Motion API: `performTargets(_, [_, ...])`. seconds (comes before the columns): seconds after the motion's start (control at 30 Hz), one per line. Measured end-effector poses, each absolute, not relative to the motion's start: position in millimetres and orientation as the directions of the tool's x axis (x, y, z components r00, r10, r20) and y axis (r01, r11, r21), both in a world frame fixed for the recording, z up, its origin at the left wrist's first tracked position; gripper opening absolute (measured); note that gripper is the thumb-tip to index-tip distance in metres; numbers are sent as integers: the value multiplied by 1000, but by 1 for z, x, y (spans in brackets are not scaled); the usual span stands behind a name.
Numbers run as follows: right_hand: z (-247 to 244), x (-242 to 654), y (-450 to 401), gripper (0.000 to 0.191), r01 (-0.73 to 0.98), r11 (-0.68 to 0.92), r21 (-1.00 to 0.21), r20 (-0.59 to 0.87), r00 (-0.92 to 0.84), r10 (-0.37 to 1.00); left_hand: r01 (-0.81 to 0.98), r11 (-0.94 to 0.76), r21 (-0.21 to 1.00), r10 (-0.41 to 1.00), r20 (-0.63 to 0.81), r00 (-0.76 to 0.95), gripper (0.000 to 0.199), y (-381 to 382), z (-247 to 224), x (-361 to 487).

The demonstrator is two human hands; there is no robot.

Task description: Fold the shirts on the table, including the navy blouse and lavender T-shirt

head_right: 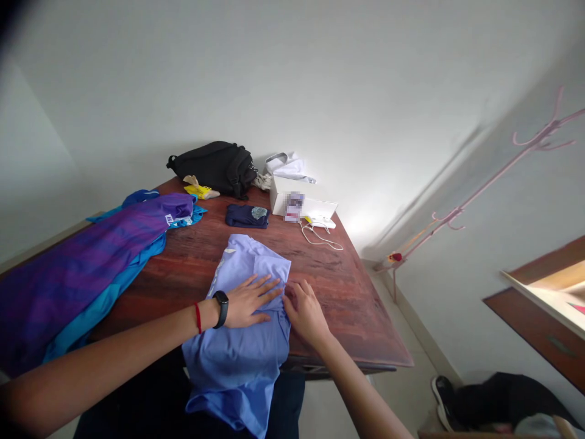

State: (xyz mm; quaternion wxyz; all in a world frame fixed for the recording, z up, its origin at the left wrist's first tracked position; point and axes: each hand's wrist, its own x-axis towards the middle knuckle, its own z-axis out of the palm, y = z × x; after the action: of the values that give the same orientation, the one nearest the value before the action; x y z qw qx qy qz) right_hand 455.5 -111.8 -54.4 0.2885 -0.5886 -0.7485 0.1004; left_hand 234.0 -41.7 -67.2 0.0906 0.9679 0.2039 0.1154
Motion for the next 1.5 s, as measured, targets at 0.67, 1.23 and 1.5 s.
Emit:
performTargets(0.67, [-59, 414, -156, 14, 895, 56, -443, 361, 121, 925, 543, -824, 160, 566, 243, 788, 20, -50, -41, 260])
performTargets(1.23, [-61, 357, -160, 54, 916, 258, -308, 187, -208, 960, 517, -840, 167, 531, 57, 845, 57, -38, -52, 209])
performTargets(1.5, [-73, 369, -174, 56, 963, 58, -264, 190, -7, 982, 490, -857, 158, 507, 89, 858, 67, -43, -61, 199])
